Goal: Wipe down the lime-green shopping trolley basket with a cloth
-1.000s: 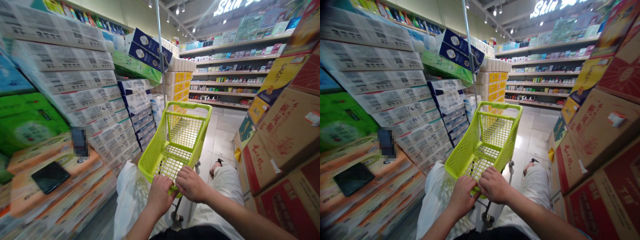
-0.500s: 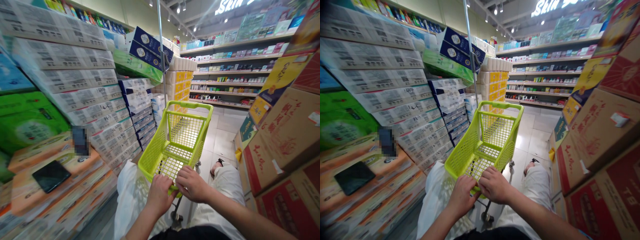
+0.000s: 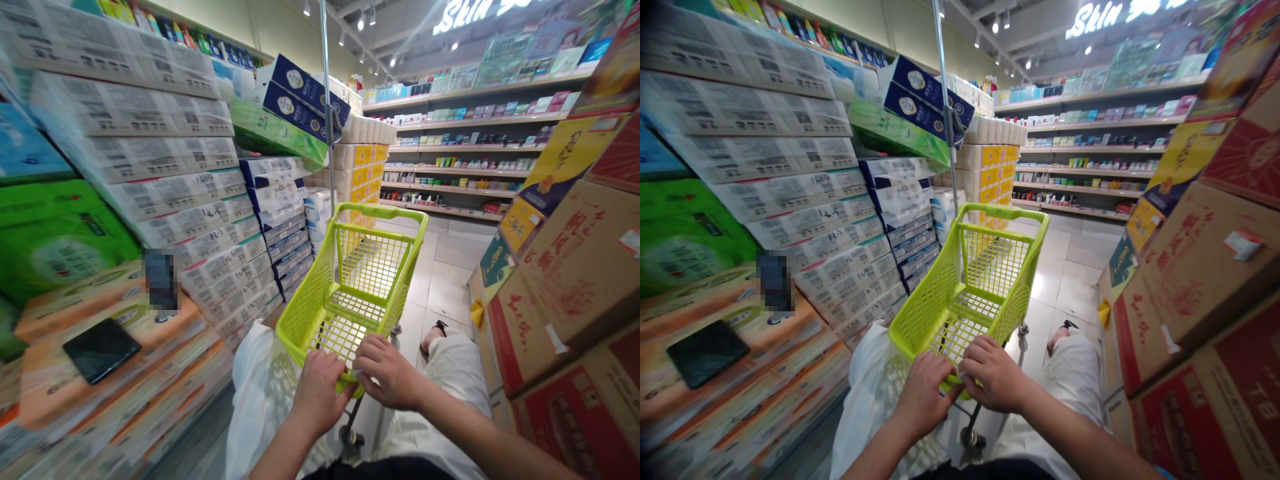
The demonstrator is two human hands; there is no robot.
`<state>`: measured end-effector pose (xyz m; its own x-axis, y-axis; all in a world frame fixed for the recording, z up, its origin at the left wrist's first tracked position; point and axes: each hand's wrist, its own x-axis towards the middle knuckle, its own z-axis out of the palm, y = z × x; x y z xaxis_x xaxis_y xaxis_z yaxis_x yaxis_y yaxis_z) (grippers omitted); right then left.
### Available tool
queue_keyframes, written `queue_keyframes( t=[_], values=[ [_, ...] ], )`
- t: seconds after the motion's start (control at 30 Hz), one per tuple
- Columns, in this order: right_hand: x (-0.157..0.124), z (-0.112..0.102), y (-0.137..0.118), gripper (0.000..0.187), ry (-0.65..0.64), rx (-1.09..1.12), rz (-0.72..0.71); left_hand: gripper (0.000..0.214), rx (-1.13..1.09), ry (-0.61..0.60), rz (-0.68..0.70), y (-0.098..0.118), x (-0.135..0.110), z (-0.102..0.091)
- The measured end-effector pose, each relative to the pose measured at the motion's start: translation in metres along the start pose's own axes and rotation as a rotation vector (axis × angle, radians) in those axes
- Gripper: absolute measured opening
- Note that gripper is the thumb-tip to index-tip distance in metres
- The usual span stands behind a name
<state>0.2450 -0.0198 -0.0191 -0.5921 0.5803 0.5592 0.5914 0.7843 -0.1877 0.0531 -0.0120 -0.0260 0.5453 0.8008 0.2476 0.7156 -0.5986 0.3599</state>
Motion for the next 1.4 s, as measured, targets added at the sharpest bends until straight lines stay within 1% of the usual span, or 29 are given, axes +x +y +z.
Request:
queue_keyframes(
  t=[0.03, 0.1, 0.17, 0.2, 0.23, 0.3, 0.37, 0.43, 0.47, 0.53, 0.57, 0.63, 0.7, 0.77, 0.8, 0.87, 0.93, 1.0, 1.07, 1.13, 1.2, 1.23, 1.3, 1.4],
  values=[
    [0.0, -0.003, 0.006, 0.01, -0.008, 0.004, 0.003, 0.014, -0.001, 0.004, 0.0, 0.0, 0.0, 0.0],
    [0.002, -0.009, 0.023, 0.011, 0.011, -0.003, 0.055, 0.013, -0.01, 0.014, -0.004, 0.0, 0.0, 0.001],
    [0.004, -0.013, 0.035, 0.012, 0.073, -0.017, 0.139, 0.012, -0.022, 0.023, -0.01, 0.001, 0.0, 0.001],
    [0.005, -0.013, 0.037, 0.012, 0.105, -0.02, 0.173, 0.012, -0.027, 0.025, -0.011, 0.001, 0.0, 0.001],
    [0.005, -0.011, 0.035, 0.013, 0.13, -0.016, 0.193, 0.012, -0.03, 0.025, -0.011, 0.001, -0.001, 0.001],
    [0.004, -0.005, 0.022, 0.013, 0.136, 0.01, 0.177, 0.012, -0.026, 0.021, -0.009, 0.001, -0.001, 0.0],
    [0.002, 0.002, 0.004, 0.015, 0.101, 0.038, 0.113, 0.012, -0.012, 0.013, 0.001, 0.001, -0.001, -0.001],
    [-0.001, 0.005, -0.006, 0.017, 0.062, 0.047, 0.037, 0.011, -0.002, 0.007, 0.011, 0.0, 0.0, -0.002],
    [-0.001, 0.005, -0.006, 0.017, 0.047, 0.042, 0.006, 0.011, -0.002, 0.004, 0.012, 0.0, 0.0, -0.002],
    [-0.002, 0.001, 0.004, 0.016, 0.041, 0.014, -0.008, 0.01, -0.011, -0.001, 0.002, 0.001, -0.001, -0.002],
    [-0.001, -0.002, 0.013, 0.016, 0.048, -0.004, 0.01, 0.01, -0.017, -0.003, -0.006, 0.001, -0.001, -0.002],
    [0.0, -0.008, 0.029, 0.015, 0.092, -0.03, 0.093, 0.011, -0.027, -0.003, -0.022, 0.002, -0.001, -0.001],
    [0.001, -0.009, 0.037, 0.015, 0.16, -0.033, 0.183, 0.011, -0.033, 0.004, -0.029, 0.002, -0.002, 0.0],
    [0.001, -0.004, 0.03, 0.015, 0.213, -0.008, 0.225, 0.011, -0.033, 0.013, -0.026, 0.001, -0.002, 0.002],
    [0.0, -0.001, 0.022, 0.016, 0.219, 0.012, 0.217, 0.011, -0.032, 0.018, -0.021, 0.001, -0.002, 0.002],
    [-0.003, 0.007, 0.004, 0.017, 0.192, 0.051, 0.154, 0.011, -0.03, 0.025, -0.01, -0.001, -0.002, 0.003],
    [-0.005, 0.013, -0.009, 0.018, 0.144, 0.058, 0.077, 0.014, -0.03, 0.031, 0.003, -0.002, -0.003, 0.003],
    [-0.006, 0.012, -0.008, 0.018, 0.109, 0.032, 0.01, 0.014, -0.032, 0.034, 0.008, -0.003, -0.004, 0.003],
    [-0.003, 0.008, 0.007, 0.015, 0.104, -0.012, -0.012, 0.012, -0.04, 0.04, 0.0, -0.003, -0.004, 0.004],
    [0.001, 0.001, 0.024, 0.013, 0.133, -0.055, 0.037, 0.012, -0.05, 0.051, -0.011, -0.004, -0.005, 0.005],
    [0.004, -0.003, 0.035, 0.013, 0.186, -0.076, 0.13, 0.012, -0.053, 0.067, -0.013, -0.004, -0.005, 0.006],
    [0.006, -0.003, 0.036, 0.013, 0.208, -0.073, 0.169, 0.013, -0.052, 0.076, -0.01, -0.004, -0.005, 0.007],
    [0.006, 0.001, 0.027, 0.013, 0.22, -0.044, 0.197, 0.012, -0.047, 0.093, 0.001, -0.005, -0.004, 0.008],
    [0.003, 0.01, 0.003, 0.01, 0.163, 0.01, 0.132, 0.012, -0.041, 0.096, 0.02, -0.006, -0.004, 0.008]
  ],
)
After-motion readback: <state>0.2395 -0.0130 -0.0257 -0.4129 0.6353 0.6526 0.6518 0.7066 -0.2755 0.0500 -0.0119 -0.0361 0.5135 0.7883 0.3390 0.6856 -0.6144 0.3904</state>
